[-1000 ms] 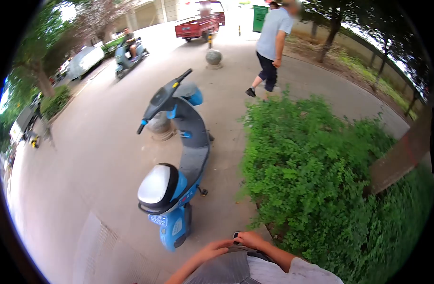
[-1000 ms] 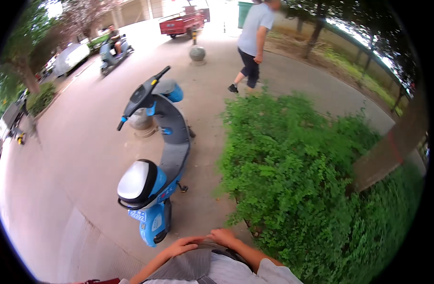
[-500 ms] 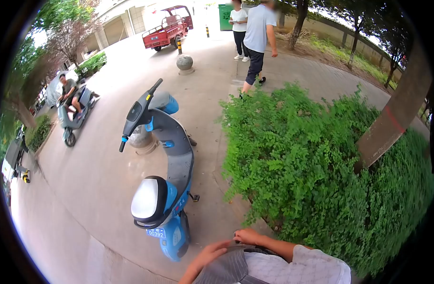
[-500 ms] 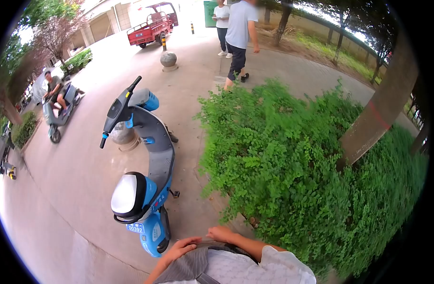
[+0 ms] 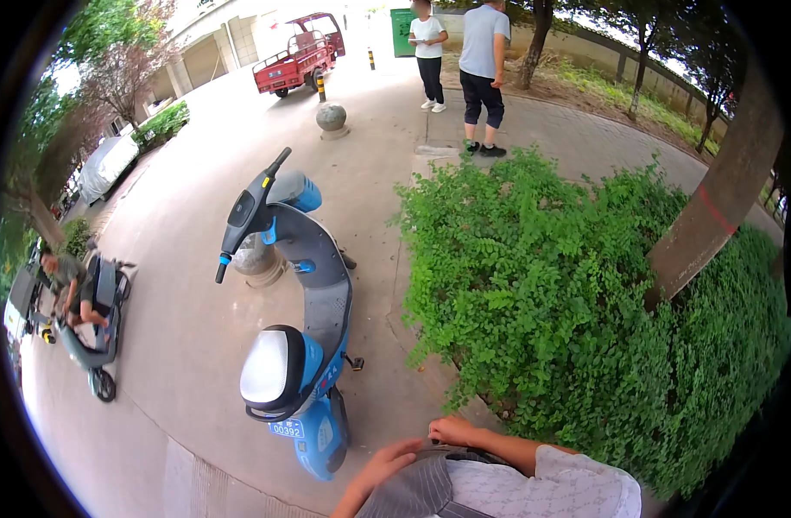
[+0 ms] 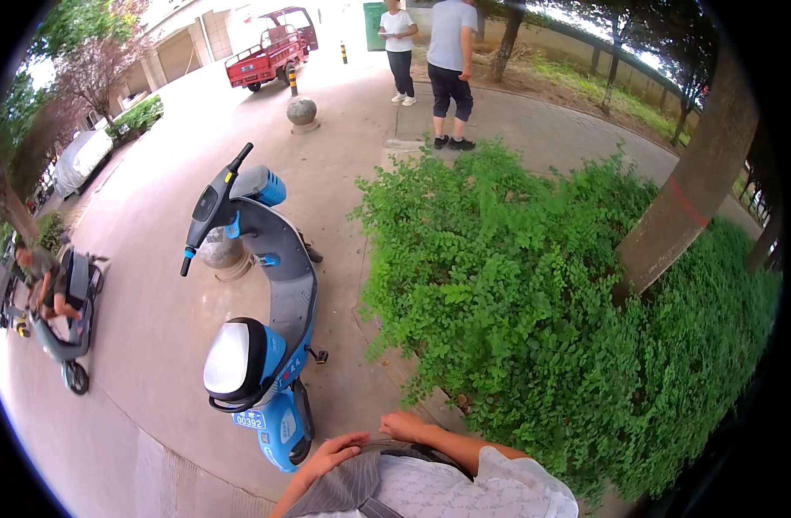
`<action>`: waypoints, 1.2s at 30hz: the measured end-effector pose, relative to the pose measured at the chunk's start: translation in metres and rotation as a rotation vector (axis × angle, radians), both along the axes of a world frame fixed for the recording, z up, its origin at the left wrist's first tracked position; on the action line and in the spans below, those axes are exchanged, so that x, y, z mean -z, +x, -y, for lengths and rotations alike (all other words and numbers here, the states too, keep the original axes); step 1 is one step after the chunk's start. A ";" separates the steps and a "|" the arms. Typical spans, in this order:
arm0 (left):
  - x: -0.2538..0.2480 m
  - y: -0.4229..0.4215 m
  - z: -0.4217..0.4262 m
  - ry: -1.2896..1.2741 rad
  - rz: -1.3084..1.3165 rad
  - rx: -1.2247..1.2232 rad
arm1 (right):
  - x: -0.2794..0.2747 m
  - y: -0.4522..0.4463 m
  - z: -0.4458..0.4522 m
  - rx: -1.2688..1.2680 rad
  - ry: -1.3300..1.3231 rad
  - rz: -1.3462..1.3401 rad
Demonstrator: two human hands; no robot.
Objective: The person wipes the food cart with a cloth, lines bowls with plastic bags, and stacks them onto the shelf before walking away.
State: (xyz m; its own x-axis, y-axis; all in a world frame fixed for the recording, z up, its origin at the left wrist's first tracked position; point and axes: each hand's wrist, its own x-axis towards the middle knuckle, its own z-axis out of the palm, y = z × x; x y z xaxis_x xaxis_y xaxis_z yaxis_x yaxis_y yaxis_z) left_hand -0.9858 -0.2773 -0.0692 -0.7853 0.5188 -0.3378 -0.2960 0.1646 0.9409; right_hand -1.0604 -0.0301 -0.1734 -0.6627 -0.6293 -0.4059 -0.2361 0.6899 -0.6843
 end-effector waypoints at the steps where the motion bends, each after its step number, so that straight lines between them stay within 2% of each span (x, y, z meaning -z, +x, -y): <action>1: -0.001 0.000 0.000 -0.005 0.003 0.003 | 0.004 0.000 0.000 -0.005 -0.017 0.014; 16: -0.006 0.002 -0.004 0.082 0.093 -0.027 | -0.011 0.001 -0.002 0.029 -0.056 0.011; 36: -0.007 0.005 -0.010 0.048 0.090 -0.030 | -0.014 0.003 -0.007 0.080 -0.069 0.081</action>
